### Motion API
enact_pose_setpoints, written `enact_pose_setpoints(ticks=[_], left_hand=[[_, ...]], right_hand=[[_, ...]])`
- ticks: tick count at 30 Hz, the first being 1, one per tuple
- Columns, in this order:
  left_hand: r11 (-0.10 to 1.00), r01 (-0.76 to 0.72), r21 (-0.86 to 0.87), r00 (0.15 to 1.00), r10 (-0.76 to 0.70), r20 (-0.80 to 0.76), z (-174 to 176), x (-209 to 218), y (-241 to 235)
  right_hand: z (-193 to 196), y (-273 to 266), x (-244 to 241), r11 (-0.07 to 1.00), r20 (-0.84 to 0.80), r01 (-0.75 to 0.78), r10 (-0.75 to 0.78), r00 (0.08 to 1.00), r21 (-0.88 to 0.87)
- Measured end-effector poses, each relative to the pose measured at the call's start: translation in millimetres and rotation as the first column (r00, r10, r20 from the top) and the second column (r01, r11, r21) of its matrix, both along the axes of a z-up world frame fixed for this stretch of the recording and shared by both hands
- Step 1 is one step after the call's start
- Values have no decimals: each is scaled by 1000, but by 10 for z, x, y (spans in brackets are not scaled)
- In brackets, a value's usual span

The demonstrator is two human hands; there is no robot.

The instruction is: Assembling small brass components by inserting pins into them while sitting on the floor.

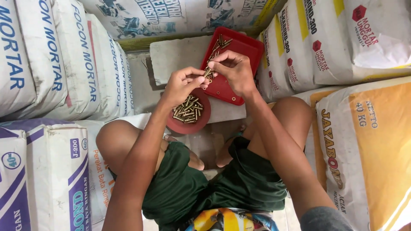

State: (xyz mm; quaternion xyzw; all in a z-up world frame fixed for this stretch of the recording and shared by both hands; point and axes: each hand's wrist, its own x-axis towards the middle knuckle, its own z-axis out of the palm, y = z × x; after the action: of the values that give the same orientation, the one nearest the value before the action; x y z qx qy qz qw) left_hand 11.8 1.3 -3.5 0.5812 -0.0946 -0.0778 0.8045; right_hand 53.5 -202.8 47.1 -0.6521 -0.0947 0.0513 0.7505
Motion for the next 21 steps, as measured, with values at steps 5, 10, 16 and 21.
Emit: enact_pose_setpoints(ticks=[5,10,16,21], left_hand=[[1000,-7,-12,1000,7,0,-68,20,-21],[1000,-21,-3,1000,21,-11,-44,43,-51],[994,-42,-101,998,38,-40,18,21,-88],[985,-39,-167,998,29,-64,63,10,-85]], right_hand=[[15,11,-2,1000,20,-20,20,1000,12],[76,10,-2,999,106,-39,42,993,-32],[163,39,-9,998,179,-61,63,982,-20],[252,15,2,993,333,-86,108,937,-80]])
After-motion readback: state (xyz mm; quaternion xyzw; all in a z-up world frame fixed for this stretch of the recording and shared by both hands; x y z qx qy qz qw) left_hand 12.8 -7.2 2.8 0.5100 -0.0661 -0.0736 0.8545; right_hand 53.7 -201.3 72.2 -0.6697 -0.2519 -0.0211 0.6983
